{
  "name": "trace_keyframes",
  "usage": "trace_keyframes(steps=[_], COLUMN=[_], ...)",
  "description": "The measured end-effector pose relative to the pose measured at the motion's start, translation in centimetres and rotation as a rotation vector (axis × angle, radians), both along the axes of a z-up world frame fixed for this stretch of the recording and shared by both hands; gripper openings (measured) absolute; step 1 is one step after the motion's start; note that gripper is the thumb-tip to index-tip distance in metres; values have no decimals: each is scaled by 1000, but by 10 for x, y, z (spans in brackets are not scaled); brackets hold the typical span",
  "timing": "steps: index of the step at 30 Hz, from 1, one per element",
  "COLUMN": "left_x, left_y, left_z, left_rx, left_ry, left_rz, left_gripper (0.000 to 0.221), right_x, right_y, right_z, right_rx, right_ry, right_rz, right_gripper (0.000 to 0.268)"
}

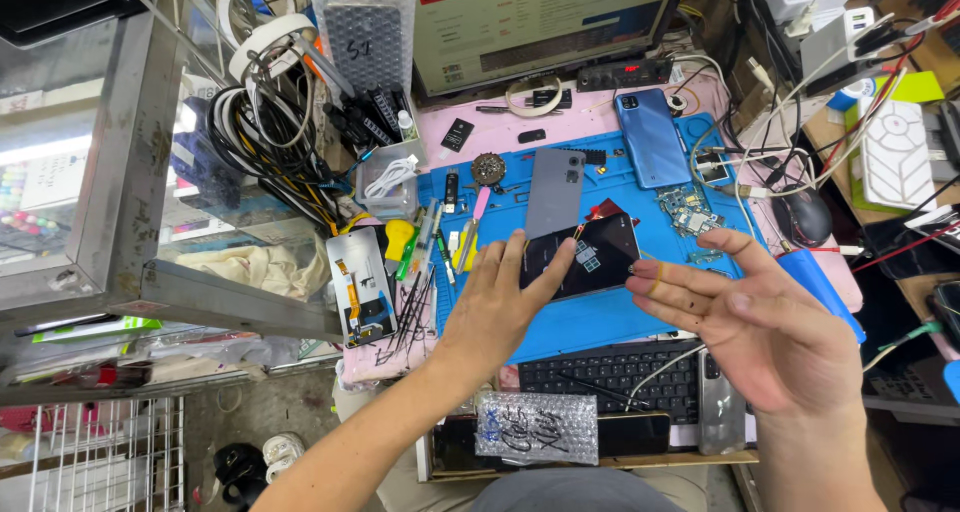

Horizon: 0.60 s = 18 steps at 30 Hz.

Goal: The person disassembles a mobile phone by removing the internal components using a small screwdriver and placing the detached parts onto a workstation.

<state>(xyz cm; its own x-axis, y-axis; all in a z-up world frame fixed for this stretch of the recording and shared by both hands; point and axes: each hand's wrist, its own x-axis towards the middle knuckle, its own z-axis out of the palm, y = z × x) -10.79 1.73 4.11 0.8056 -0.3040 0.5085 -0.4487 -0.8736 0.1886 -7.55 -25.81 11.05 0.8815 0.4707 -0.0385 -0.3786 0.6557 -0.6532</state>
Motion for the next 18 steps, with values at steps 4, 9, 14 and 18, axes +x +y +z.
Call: trace_keyframes(steps=[4,9,14,18], left_x=[5,5,10,6], left_y=[3,4,17,13], left_z=[3,3,-4,-10], left_rx=[106,138,262,142], left_ry=[-72,-135,-96,-122], left_rz=[16,10,128,149], left_gripper=[71,62,66,65], right_x=[4,2,-16,-4], right_y=[1,4,-27,-13], right_z=[2,11,30,-21], right_rx=[32,-32,-85,-328], right_ry=[16,5,-249,-150], right_rz=[52,72,37,-116], right_gripper=[58,71,71,59])
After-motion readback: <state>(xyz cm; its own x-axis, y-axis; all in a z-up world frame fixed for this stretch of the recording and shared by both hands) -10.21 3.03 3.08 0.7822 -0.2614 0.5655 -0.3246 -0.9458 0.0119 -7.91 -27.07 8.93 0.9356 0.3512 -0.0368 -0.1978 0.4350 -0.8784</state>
